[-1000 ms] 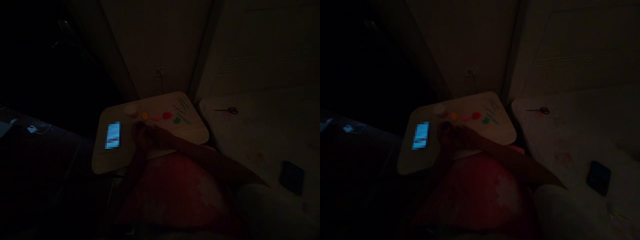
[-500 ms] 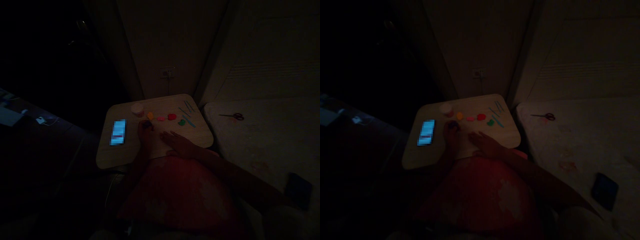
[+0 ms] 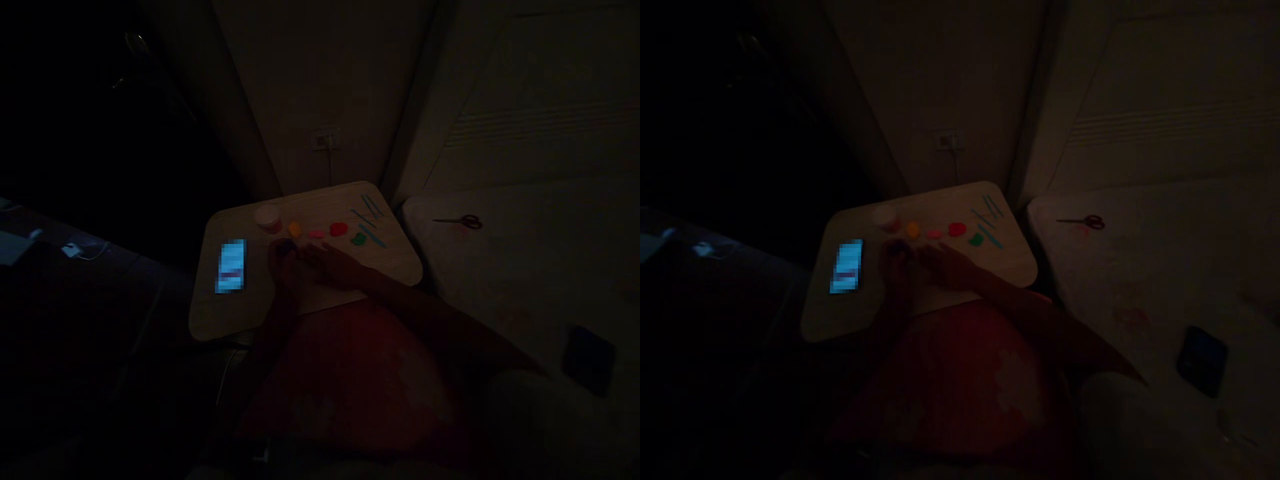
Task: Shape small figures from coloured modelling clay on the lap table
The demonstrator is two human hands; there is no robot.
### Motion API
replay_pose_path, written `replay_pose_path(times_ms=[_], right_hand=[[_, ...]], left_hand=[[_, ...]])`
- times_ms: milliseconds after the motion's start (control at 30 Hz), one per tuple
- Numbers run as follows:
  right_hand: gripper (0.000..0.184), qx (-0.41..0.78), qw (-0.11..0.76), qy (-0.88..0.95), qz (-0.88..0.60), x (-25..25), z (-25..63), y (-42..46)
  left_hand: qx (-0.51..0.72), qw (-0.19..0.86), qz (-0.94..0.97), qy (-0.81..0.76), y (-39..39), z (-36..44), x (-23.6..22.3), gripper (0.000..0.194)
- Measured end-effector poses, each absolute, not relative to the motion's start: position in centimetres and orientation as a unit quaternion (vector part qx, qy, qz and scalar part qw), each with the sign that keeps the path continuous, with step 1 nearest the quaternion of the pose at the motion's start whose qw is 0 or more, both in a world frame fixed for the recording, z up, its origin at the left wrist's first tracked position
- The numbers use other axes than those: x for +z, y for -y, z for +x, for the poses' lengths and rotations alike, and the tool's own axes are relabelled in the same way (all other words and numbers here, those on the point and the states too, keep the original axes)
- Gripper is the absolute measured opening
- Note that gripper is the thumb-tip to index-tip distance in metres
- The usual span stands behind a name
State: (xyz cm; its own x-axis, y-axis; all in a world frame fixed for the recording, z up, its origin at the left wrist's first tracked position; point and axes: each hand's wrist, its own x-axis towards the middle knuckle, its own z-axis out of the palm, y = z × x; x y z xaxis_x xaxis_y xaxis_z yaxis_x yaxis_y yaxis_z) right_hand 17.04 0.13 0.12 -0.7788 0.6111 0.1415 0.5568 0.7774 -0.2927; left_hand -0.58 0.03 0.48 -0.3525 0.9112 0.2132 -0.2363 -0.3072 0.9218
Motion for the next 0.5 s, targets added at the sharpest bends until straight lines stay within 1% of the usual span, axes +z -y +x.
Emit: replay_pose_path(times_ms=[67, 200, 267, 333, 500], right_hand=[[0.073, 0.123, 0.119, 0.934, -0.314, 0.1, 19.1, 1.0], [0.068, 0.145, 0.145, 0.927, -0.313, 0.2, 23.0, 3.7], [0.062, 0.152, 0.151, 0.925, -0.314, 0.3, 24.0, 4.6], [0.052, 0.166, 0.168, 0.920, -0.312, 0.4, 24.1, 5.0], [0.034, 0.242, 0.290, 0.868, -0.323, 0.5, 22.1, 3.8]], left_hand=[[0.712, 0.409, 0.395, -0.411, 0.0, -0.2, 0.8, 0.023], [0.714, 0.420, 0.398, -0.394, -0.1, 0.1, 0.9, 0.026], [0.715, 0.423, 0.397, -0.389, -0.2, 0.1, 0.8, 0.027], [0.715, 0.425, 0.401, -0.385, -0.2, 0.0, 0.7, 0.026], [0.688, 0.437, 0.418, -0.400, -0.1, 0.0, 0.5, 0.021]])
